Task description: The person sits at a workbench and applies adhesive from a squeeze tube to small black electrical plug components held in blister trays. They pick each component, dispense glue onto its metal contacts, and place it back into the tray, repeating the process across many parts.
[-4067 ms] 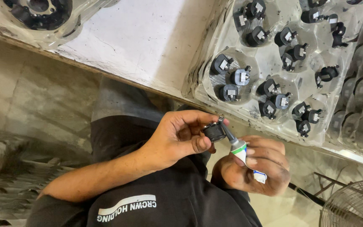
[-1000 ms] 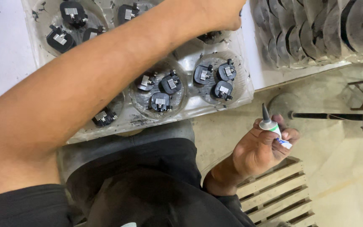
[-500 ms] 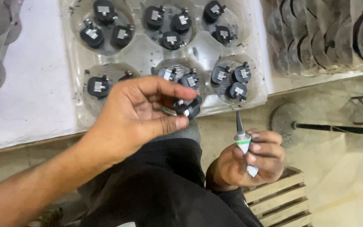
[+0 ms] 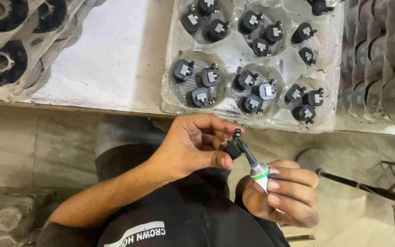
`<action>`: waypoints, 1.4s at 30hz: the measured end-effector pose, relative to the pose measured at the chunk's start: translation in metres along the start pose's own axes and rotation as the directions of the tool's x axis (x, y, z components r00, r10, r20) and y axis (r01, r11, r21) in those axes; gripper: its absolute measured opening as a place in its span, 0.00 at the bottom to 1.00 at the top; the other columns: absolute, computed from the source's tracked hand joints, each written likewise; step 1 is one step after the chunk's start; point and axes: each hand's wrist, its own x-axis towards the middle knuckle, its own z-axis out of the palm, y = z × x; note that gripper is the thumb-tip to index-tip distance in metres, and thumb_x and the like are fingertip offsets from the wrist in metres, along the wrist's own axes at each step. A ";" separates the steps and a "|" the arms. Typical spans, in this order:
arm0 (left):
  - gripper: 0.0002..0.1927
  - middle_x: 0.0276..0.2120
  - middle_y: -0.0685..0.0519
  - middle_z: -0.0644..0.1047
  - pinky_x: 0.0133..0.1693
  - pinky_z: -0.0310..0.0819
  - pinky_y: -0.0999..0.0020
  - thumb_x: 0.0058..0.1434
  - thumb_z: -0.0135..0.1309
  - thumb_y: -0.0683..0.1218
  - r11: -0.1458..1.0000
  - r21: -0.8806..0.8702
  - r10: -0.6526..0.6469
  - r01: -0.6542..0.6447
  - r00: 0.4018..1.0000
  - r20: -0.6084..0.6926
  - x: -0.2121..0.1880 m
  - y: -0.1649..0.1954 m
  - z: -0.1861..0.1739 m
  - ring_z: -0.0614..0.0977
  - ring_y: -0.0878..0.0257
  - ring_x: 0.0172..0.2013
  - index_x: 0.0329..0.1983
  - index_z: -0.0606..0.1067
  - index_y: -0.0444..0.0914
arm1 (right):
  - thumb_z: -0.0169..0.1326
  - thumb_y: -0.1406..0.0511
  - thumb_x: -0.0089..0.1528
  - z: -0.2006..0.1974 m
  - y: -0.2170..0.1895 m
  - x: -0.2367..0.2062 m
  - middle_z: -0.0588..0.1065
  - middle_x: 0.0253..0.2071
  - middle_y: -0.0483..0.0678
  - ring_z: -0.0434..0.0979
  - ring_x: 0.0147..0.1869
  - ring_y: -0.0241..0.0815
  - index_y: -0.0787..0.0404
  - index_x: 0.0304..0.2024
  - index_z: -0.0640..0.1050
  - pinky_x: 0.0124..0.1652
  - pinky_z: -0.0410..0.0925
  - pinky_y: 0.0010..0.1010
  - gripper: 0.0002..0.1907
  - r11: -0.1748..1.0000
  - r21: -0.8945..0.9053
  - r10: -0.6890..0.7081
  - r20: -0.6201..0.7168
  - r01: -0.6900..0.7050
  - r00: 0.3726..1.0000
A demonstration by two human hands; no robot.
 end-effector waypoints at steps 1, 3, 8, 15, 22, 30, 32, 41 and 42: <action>0.26 0.49 0.49 0.82 0.48 0.81 0.72 0.55 0.71 0.36 0.999 -0.039 0.006 -0.006 1.000 0.002 -0.002 -0.003 -0.001 0.83 0.69 0.44 0.57 0.78 0.31 | 0.66 0.71 0.57 0.001 -0.001 0.001 0.71 0.30 0.45 0.72 0.34 0.41 0.59 0.35 0.66 0.23 0.70 0.28 0.18 1.000 0.017 0.020 0.010 -0.020 1.000; 0.23 0.55 0.49 0.81 0.49 0.82 0.72 0.56 0.70 0.37 0.993 -0.115 0.020 -0.019 1.000 0.013 -0.003 -0.008 -0.002 0.83 0.69 0.44 0.54 0.77 0.32 | 0.66 0.71 0.57 0.002 -0.001 0.003 0.72 0.30 0.46 0.73 0.34 0.42 0.60 0.35 0.67 0.23 0.71 0.28 0.18 0.999 0.034 0.033 0.031 -0.034 0.999; 0.23 0.56 0.48 0.81 0.51 0.81 0.72 0.58 0.69 0.38 0.993 -0.116 0.032 -0.029 0.999 0.022 -0.008 -0.012 -0.005 0.82 0.70 0.47 0.56 0.77 0.32 | 0.66 0.74 0.55 0.001 -0.001 0.009 0.73 0.29 0.49 0.75 0.33 0.44 0.61 0.34 0.68 0.24 0.73 0.30 0.18 0.997 0.043 0.063 0.107 -0.068 0.992; 0.24 0.48 0.47 0.82 0.48 0.81 0.71 0.61 0.68 0.38 0.985 -0.160 -0.051 0.060 0.997 0.059 -0.012 -0.006 -0.006 0.84 0.67 0.42 0.61 0.77 0.29 | 0.66 0.77 0.50 -0.006 0.000 0.012 0.74 0.28 0.50 0.75 0.32 0.46 0.61 0.32 0.70 0.28 0.75 0.35 0.17 0.991 0.068 0.106 0.170 -0.119 0.980; 0.23 0.44 0.50 0.83 0.44 0.82 0.70 0.63 0.66 0.40 0.943 -0.306 -0.109 0.127 0.991 0.075 -0.013 -0.006 -0.005 0.84 0.66 0.37 0.61 0.76 0.29 | 0.67 0.70 0.51 -0.013 0.004 0.015 0.74 0.27 0.51 0.75 0.31 0.47 0.62 0.33 0.70 0.27 0.75 0.34 0.17 0.994 0.076 0.054 0.230 -0.073 0.972; 0.25 0.41 0.51 0.82 0.43 0.82 0.71 0.65 0.64 0.46 0.936 -0.311 -0.139 0.165 0.985 0.106 -0.013 -0.013 -0.009 0.84 0.67 0.36 0.63 0.76 0.29 | 0.67 0.68 0.54 -0.010 0.003 0.014 0.74 0.27 0.52 0.76 0.31 0.48 0.62 0.33 0.71 0.27 0.76 0.33 0.15 0.993 0.060 0.086 0.204 -0.100 0.975; 0.25 0.42 0.51 0.83 0.43 0.82 0.70 0.65 0.64 0.46 0.928 -0.328 -0.145 0.173 0.983 0.109 -0.013 -0.014 -0.010 0.84 0.66 0.36 0.61 0.76 0.29 | 0.67 0.61 0.54 -0.014 0.002 0.021 0.73 0.26 0.51 0.76 0.30 0.48 0.62 0.32 0.70 0.28 0.76 0.33 0.19 0.991 0.084 0.073 0.324 -0.105 0.943; 0.20 0.55 0.49 0.80 0.51 0.83 0.69 0.56 0.68 0.31 0.990 -0.027 0.138 -0.142 0.985 -0.105 -0.011 0.002 -0.005 0.83 0.68 0.46 0.50 0.76 0.33 | 0.68 0.73 0.52 -0.015 0.000 0.016 0.74 0.26 0.48 0.76 0.27 0.43 0.62 0.32 0.70 0.27 0.72 0.30 0.17 0.982 0.028 0.187 0.046 -0.189 0.981; 0.21 0.55 0.48 0.80 0.51 0.83 0.69 0.55 0.68 0.29 0.981 0.061 0.191 -0.185 0.974 -0.125 -0.011 0.006 -0.004 0.83 0.67 0.47 0.49 0.75 0.34 | 0.69 0.72 0.54 -0.016 0.001 0.017 0.74 0.27 0.49 0.76 0.29 0.44 0.62 0.33 0.70 0.27 0.73 0.29 0.17 0.980 0.063 0.185 0.043 -0.187 0.982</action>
